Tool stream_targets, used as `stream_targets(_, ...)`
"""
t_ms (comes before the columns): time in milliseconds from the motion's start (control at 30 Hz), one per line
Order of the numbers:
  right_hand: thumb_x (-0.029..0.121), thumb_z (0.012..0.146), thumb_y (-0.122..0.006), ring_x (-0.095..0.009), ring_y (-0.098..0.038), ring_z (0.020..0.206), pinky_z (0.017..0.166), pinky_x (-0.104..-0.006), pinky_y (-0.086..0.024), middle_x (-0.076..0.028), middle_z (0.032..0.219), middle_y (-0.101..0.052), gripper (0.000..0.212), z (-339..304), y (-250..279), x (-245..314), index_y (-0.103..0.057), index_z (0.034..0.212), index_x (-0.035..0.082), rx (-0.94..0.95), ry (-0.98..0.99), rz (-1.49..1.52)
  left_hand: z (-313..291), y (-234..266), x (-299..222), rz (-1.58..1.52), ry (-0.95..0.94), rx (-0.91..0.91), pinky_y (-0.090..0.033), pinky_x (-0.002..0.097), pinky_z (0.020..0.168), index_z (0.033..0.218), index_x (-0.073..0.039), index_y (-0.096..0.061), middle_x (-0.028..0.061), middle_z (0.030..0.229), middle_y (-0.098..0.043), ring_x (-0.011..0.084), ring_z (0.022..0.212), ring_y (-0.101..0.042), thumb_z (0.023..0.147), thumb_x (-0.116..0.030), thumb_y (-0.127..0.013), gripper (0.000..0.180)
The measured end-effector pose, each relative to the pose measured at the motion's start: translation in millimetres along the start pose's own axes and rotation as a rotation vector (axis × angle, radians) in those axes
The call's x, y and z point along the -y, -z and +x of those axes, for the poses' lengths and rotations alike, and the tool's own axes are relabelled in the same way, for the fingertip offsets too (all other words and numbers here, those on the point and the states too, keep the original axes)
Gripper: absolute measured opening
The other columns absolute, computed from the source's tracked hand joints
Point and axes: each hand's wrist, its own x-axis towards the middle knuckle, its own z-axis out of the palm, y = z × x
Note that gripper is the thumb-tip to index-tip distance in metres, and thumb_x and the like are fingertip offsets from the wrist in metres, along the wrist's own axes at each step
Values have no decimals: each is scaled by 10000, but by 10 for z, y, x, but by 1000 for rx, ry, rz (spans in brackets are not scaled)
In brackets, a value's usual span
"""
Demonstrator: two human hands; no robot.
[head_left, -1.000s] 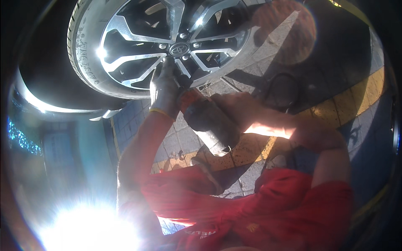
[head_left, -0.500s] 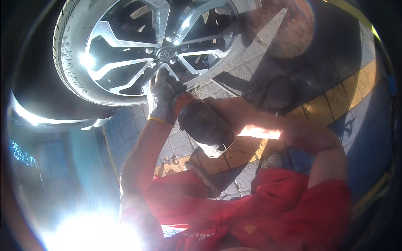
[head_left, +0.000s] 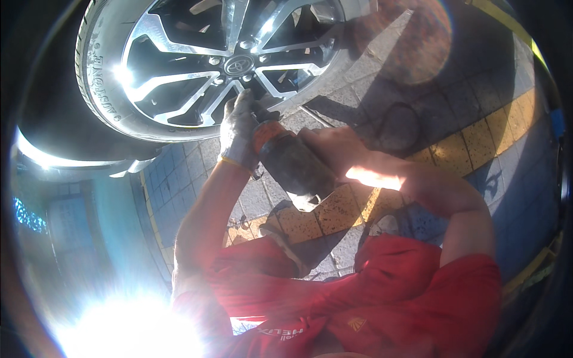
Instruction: The person removes a car wheel by loosening and removing lug nuts with a wrench and impact wrench, then detaches the brake caliper and rotor from the hub. The person handles the wheel, lug nuts, caliper, and rotor.
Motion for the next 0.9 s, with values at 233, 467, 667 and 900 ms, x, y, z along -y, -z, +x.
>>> stream_targets(233,281,822,-807,-358,-743,734,622,-491,-580,-151,787,-701,481,38,-130,-93,-527,1142,57,-108,27,79,332,149,184,121,57,125,-632,387,689,1152,-36,-560,119,953,-618,268,818,-704,1041,-368,-631,357)
stream_targets(467,262,818,-810,-382,-741,758,648,-484,-580,-166,823,-715,462,269,-202,-205,-554,1140,51,-149,-48,6,697,234,228,-64,194,335,-653,441,786,1167,-50,-645,166,1018,-731,298,907,-750,1071,-462,-560,432)
stream_targets(667,259,791,-836,-384,-732,794,678,-491,-572,-150,851,-711,527,413,-235,-222,-555,1194,68,-201,-91,78,767,272,219,-145,209,336,-650,450,777,1130,-38,-667,160,978,-740,302,851,-744,1069,-415,-583,391)
stream_targets(900,196,808,-807,-392,-728,796,696,-488,-577,-163,849,-707,490,549,-297,-199,-555,1198,39,-162,-139,-49,712,207,113,-34,133,195,-636,395,718,1103,-61,-689,105,928,-740,244,800,-735,1039,-379,-655,326)
